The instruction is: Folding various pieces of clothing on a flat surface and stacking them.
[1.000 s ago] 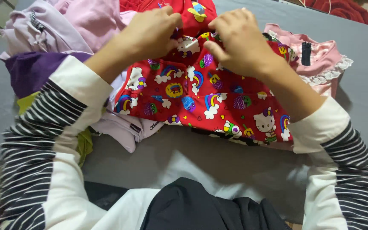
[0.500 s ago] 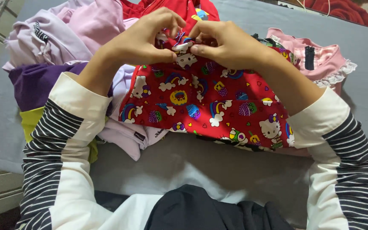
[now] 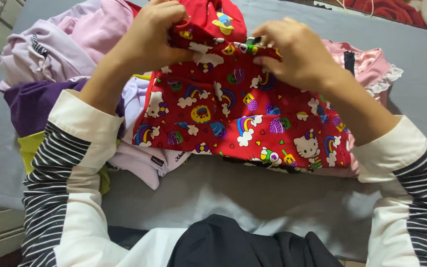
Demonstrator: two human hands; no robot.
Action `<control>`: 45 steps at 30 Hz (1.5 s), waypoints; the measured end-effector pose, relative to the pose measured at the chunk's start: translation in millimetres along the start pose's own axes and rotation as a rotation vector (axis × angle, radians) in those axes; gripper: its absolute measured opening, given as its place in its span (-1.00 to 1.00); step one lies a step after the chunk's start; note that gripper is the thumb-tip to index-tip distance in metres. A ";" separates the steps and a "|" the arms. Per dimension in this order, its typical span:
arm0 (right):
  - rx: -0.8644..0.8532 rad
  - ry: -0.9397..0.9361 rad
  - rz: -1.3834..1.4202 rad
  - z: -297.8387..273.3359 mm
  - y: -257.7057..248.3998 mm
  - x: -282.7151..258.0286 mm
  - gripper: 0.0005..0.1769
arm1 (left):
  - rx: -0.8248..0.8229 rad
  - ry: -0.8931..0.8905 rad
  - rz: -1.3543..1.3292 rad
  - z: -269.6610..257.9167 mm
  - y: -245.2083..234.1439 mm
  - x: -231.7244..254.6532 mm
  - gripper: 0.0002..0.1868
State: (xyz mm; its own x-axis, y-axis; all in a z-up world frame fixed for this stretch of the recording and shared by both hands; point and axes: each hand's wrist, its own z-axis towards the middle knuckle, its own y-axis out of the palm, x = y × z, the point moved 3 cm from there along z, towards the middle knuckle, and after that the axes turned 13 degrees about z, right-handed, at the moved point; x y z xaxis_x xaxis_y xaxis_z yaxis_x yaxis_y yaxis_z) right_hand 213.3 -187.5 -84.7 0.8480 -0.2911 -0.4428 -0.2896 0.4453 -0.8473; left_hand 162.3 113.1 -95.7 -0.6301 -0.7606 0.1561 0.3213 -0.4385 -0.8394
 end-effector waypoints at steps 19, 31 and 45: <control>0.146 -0.077 -0.730 -195.0 -46.3 -38.7 -0.78 | -0.433 -0.070 -0.175 -50.6 -88.5 83.3 -0.74; 0.063 0.323 -0.167 -204.2 -36.1 -6.2 -0.77 | -0.311 -0.110 0.054 -42.3 -43.4 32.7 -0.86; 0.067 0.557 0.200 -201.9 -22.5 49.3 -0.67 | -0.590 -0.477 -0.172 -56.1 4.6 -17.6 -0.78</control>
State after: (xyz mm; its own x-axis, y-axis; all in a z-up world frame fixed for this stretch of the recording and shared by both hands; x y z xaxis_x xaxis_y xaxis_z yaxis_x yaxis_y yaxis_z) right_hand 172.0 -382.9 -146.7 0.4145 -0.5883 -0.6943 -0.3757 0.5843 -0.7193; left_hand 135.2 151.4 -131.5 -0.2218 -0.8874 0.4041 -0.2674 -0.3432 -0.9004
